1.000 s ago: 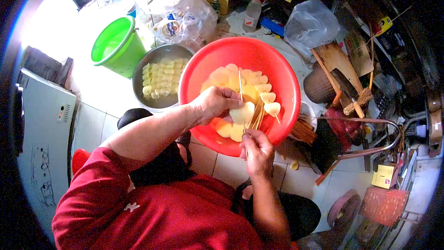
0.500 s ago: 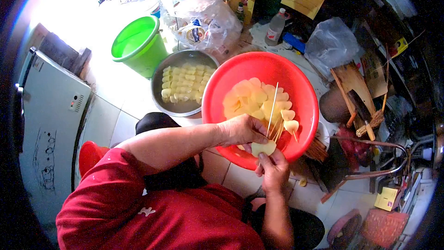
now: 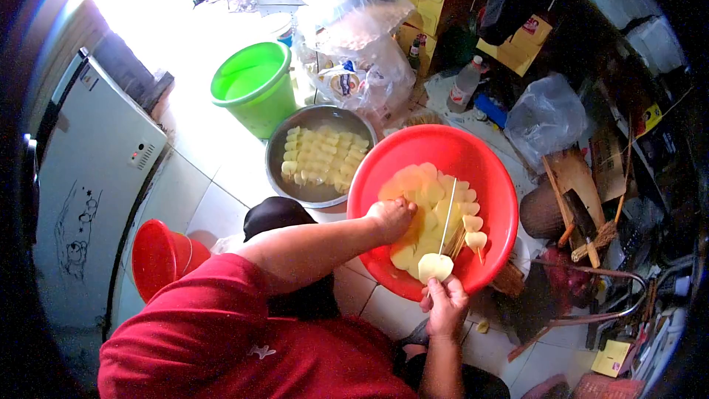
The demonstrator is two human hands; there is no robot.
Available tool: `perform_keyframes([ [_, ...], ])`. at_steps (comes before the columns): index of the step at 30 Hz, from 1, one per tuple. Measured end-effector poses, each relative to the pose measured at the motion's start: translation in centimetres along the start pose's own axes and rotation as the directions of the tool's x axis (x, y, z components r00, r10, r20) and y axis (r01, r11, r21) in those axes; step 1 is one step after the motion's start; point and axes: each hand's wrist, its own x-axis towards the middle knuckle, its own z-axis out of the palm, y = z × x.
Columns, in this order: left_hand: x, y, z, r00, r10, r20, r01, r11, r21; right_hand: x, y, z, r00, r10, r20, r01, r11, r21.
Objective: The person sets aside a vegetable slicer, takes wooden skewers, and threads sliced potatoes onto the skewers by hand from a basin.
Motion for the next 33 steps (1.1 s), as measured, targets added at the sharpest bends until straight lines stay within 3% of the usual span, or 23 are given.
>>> perform_keyframes([
  [9,0.2,-1.1,-0.6,0.998,-0.038,0.055,0.047,0.982,-0.184,-0.4,-0.1,0.0,1.0,-0.006,0.009,0.007,0.998,-0.055],
  [12,-0.6,-0.4,-2.0,0.986,-0.084,0.141,0.105,0.983,-0.15,-0.4,0.1,-0.1,0.999,-0.014,0.034,0.017,0.998,-0.064],
  [17,0.6,-0.8,-2.9,0.993,-0.016,0.114,0.033,0.989,-0.145,-0.5,-0.1,0.0,0.998,0.005,0.059,0.0,0.997,-0.082],
  [19,1.3,-1.3,-4.2,0.997,-0.072,0.009,0.07,0.928,-0.366,-0.7,-0.7,0.4,0.996,-0.01,0.089,0.013,0.999,-0.038],
  [20,1.0,-1.7,-4.2,0.97,-0.127,-0.206,-0.047,0.736,-0.676,-1.0,-0.9,0.5,0.995,0.008,0.099,-0.003,0.999,-0.048],
  [21,-0.1,-1.3,-7.0,0.978,-0.208,-0.012,0.115,0.587,-0.801,-1.2,-1.7,1.0,0.994,0.034,0.104,-0.028,0.998,-0.058],
  [22,1.4,-1.8,-5.3,0.968,-0.252,0.01,0.024,0.054,-0.998,-1.3,-1.4,0.7,0.991,0.047,0.127,-0.033,0.993,-0.11],
  [25,1.5,-2.2,-6.0,0.98,-0.188,0.068,0.0,-0.342,-0.94,-1.4,-1.3,0.4,0.987,0.057,0.151,-0.034,0.988,-0.151],
  [27,2.0,-2.6,-5.8,0.949,-0.288,0.132,0.017,-0.37,-0.929,-1.6,-1.4,0.5,0.988,0.055,0.145,-0.038,0.992,-0.121],
  [33,1.3,-2.4,-7.1,0.95,-0.3,0.09,-0.042,-0.408,-0.912,-1.6,-1.5,0.4,0.986,0.052,0.159,-0.035,0.994,-0.107],
])
